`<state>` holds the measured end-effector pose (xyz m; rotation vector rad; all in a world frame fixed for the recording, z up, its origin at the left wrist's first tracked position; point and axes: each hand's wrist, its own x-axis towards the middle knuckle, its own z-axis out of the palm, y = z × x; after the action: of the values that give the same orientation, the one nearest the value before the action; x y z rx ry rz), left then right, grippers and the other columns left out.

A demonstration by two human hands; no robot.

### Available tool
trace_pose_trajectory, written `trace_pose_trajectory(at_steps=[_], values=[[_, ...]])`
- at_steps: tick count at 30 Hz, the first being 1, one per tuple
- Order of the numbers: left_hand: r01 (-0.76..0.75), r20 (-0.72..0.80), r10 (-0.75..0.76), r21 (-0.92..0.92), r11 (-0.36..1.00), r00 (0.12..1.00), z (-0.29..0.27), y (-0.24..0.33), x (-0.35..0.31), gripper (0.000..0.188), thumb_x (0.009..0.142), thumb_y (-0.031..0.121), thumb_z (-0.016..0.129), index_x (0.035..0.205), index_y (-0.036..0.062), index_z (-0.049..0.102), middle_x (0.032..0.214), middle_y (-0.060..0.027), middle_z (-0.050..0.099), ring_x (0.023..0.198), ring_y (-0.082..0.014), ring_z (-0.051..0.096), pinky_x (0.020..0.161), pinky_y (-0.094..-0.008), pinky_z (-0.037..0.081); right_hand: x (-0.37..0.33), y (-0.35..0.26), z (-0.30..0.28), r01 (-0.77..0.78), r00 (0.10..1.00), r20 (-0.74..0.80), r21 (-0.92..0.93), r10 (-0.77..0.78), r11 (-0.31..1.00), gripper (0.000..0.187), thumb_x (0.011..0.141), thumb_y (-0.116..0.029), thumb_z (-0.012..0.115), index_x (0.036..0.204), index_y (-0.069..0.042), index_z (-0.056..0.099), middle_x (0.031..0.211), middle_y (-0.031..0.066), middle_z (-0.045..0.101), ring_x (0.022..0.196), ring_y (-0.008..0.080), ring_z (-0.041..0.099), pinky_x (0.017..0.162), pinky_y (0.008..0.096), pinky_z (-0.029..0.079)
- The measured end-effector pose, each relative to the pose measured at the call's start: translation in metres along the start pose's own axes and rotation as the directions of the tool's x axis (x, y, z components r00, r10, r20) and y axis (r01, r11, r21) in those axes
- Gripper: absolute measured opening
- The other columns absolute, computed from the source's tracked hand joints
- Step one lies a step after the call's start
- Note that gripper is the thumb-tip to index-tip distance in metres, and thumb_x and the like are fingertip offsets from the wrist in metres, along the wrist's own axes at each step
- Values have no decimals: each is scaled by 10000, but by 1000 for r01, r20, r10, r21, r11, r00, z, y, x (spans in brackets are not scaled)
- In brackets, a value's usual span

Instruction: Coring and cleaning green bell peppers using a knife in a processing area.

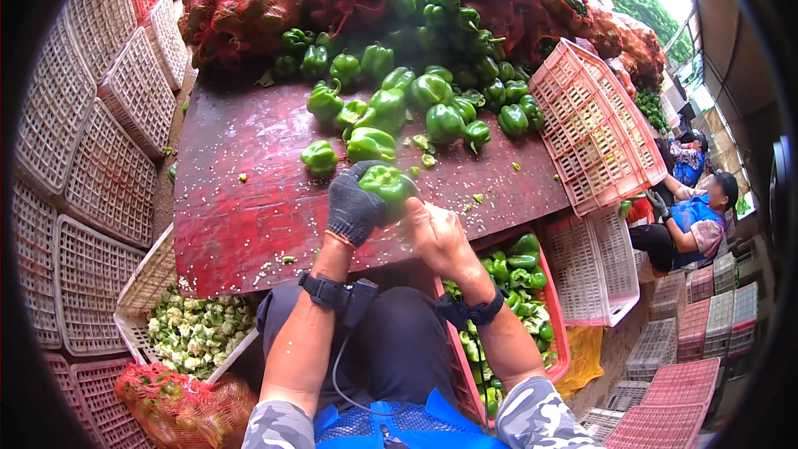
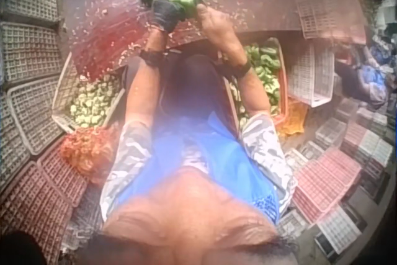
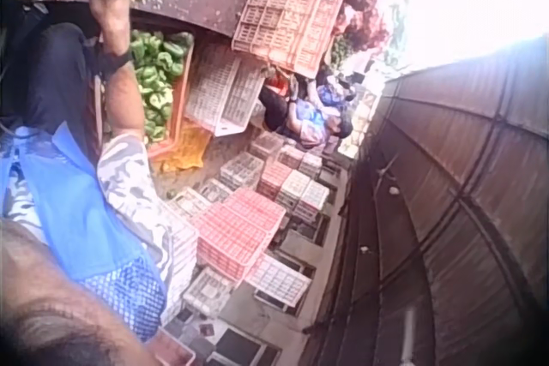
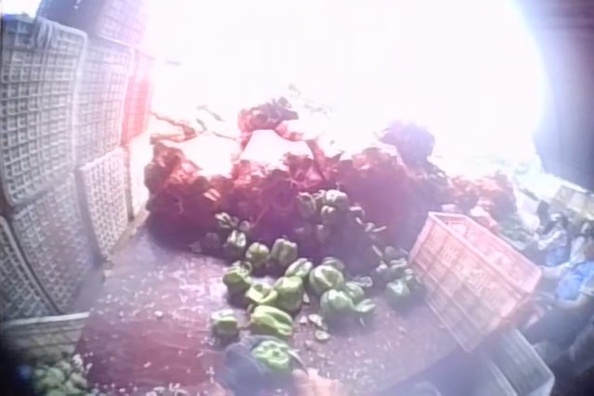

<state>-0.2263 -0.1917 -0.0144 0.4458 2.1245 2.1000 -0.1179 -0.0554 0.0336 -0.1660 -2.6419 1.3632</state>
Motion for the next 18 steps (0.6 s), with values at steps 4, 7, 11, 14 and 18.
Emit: trace_pose_trajectory(at_steps=[4, 7, 11, 14, 18], values=[[-211, 13, 211, 74, 975, 977, 0, -16, 2, 248, 826, 100, 700, 1062, 37, 736, 924, -114, 756, 802, -199, 719, 708, -335, 562, -4, 19, 11, 150, 988, -31, -92, -153, 984, 494, 1090, -362, 422, 831, 10, 618, 771, 232, 635, 729, 455, 617, 642, 509, 464], [-515, 74, 520, 309, 799, 851, -5, -15, 7, 172, 871, 93, 651, 1017, 68, 738, 864, -98, 744, 784, -242, 718, 703, -355, 560, -16, 45, 24, 261, 964, -27, -128, -266, 957, 431, 1084, -330, 448, 857, 3, 600, 758, 235, 603, 729, 481, 593, 605, 530, 441], [-441, 174, 411, 203, 874, 895, -16, -18, 5, 135, 857, 73, 661, 968, 55, 735, 877, -94, 748, 795, -235, 719, 695, -359, 550, -21, 48, 16, 292, 956, 41, -121, -290, 949, 367, 1065, -304, 504, 896, 7, 601, 770, 224, 619, 755, 464, 618, 640, 513, 469], [-528, 286, 481, 111, 842, 829, -22, -3, 9, 141, 846, 63, 673, 971, 49, 736, 927, -103, 756, 824, -226, 722, 728, -357, 553, -21, 49, -6, 115, 993, 43, -20, -114, 993, 450, 969, -306, 680, 1298, -10, 595, 991, 215, 697, 856, 340, 704, 805, 396, 544], [-555, 432, 482, 52, 830, 762, -16, -14, 9, 206, 831, 90, 707, 1031, 52, 736, 1012, -111, 755, 908, -246, 723, 823, -357, 562, -1, 3, -16, 410, 902, -90, -123, -422, 904, 690, 815, -228, 816, 1403, -27, 517, 1242, 230, 632, 965, 363, 700, 887, 409, 552]])
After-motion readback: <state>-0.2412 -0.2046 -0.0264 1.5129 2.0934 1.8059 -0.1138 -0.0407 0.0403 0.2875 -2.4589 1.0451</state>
